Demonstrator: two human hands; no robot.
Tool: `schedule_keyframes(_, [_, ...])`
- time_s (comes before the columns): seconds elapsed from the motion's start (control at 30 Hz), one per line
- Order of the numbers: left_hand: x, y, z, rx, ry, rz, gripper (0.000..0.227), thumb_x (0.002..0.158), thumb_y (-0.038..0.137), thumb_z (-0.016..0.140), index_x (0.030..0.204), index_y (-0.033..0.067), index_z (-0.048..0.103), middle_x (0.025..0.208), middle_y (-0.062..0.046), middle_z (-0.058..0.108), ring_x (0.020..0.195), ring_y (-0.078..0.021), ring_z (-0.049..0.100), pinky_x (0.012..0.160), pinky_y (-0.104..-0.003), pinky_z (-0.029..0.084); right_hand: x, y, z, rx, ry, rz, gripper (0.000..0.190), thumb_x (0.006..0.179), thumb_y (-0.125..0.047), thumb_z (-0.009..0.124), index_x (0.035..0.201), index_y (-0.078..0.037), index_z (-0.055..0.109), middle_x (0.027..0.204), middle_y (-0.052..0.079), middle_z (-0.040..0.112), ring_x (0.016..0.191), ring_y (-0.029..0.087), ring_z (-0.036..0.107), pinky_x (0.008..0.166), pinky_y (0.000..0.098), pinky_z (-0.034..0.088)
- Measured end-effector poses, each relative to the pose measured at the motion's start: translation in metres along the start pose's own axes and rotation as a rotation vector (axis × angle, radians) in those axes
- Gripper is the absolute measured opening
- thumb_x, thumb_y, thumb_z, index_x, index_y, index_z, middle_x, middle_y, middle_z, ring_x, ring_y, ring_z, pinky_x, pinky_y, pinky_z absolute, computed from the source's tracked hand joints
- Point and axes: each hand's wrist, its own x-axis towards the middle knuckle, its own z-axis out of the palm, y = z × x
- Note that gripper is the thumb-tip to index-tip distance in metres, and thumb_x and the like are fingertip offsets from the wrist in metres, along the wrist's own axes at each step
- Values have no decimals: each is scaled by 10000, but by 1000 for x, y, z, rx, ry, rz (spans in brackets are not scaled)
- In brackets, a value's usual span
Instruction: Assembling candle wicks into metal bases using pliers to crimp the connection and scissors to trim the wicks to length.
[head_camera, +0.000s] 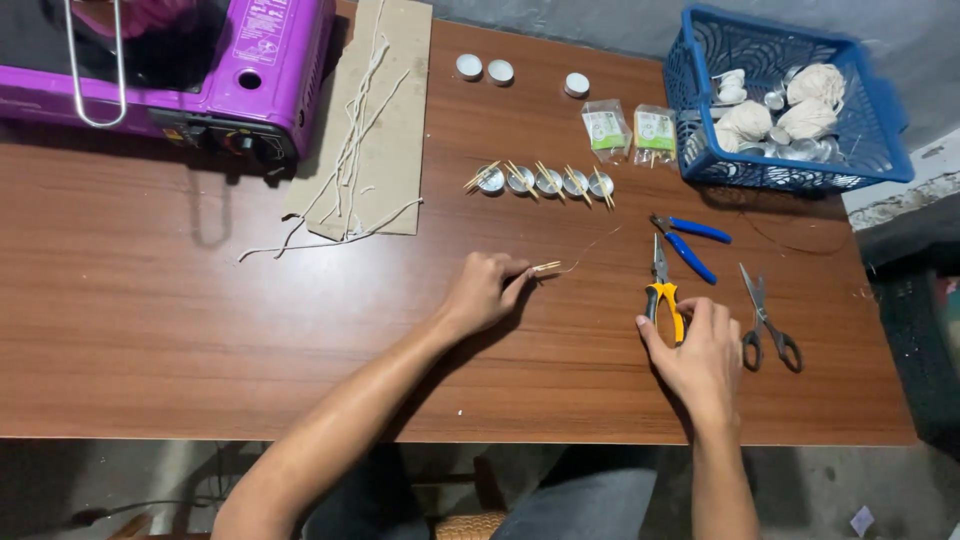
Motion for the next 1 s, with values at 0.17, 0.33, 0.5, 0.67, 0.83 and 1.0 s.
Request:
schedule_keyframes(0.17, [0, -20, 15, 36, 8, -2, 141, 931, 250, 656, 890, 200, 781, 720, -126, 712, 758, -363, 722, 627, -409, 576, 5, 27, 32, 6, 96, -52, 556, 826, -369, 806, 1219, -30, 605, 1091, 221, 631, 1046, 480, 637, 910, 552, 511])
schedule_keyframes(0.33, [-1, -20, 17, 62, 17, 0, 142, 916, 253, 660, 932, 194, 788, 742, -128, 718, 770, -361, 723, 629, -412, 579, 16, 31, 26, 74, 97, -117, 639, 795, -247, 801, 1333, 49, 625, 1133, 288, 635, 1073, 510, 625, 945, 562, 498])
schedule_keyframes(0.5, [0, -17, 13, 91, -1, 11, 148, 925, 275, 638, 883, 224, 771, 736, -99, 711, 778, -356, 716, 647, -415, 580, 72, 110, 46, 11, 221, -155, 289, 1005, -325, 738, 1246, -168, 719, 1202, 126, 611, 1142, 400, 624, 1017, 506, 467])
schedule_keyframes(0.67, [-2, -17, 14, 85, -5, -7, 149, 927, 284, 640, 920, 238, 781, 760, -92, 726, 794, -342, 724, 661, -412, 587, 129, 105, 49, 17, -92, -211, 361, 906, -307, 746, 1202, -111, 676, 1561, 224, 509, 1422, 486, 449, 1160, 576, 348])
schedule_keyframes(0.83, [-4, -1, 2, 57, -23, -34, 170, 919, 260, 649, 968, 188, 795, 794, -119, 745, 800, -359, 732, 661, -419, 590, 144, 146, 80, -53, -79, -242, 314, 899, -371, 762, 1160, -208, 702, 1379, 112, 602, 1328, 407, 562, 1105, 517, 444])
schedule_keyframes(1.0, [1, 9, -8, 81, -143, -87, 267, 984, 252, 594, 1133, 161, 796, 823, -92, 772, 688, -294, 695, 629, -417, 518, 94, 101, 26, -178, -120, -211, 421, 1028, -329, 465, 1169, 16, 661, 1276, 225, 464, 1212, 392, 476, 1060, 583, 375])
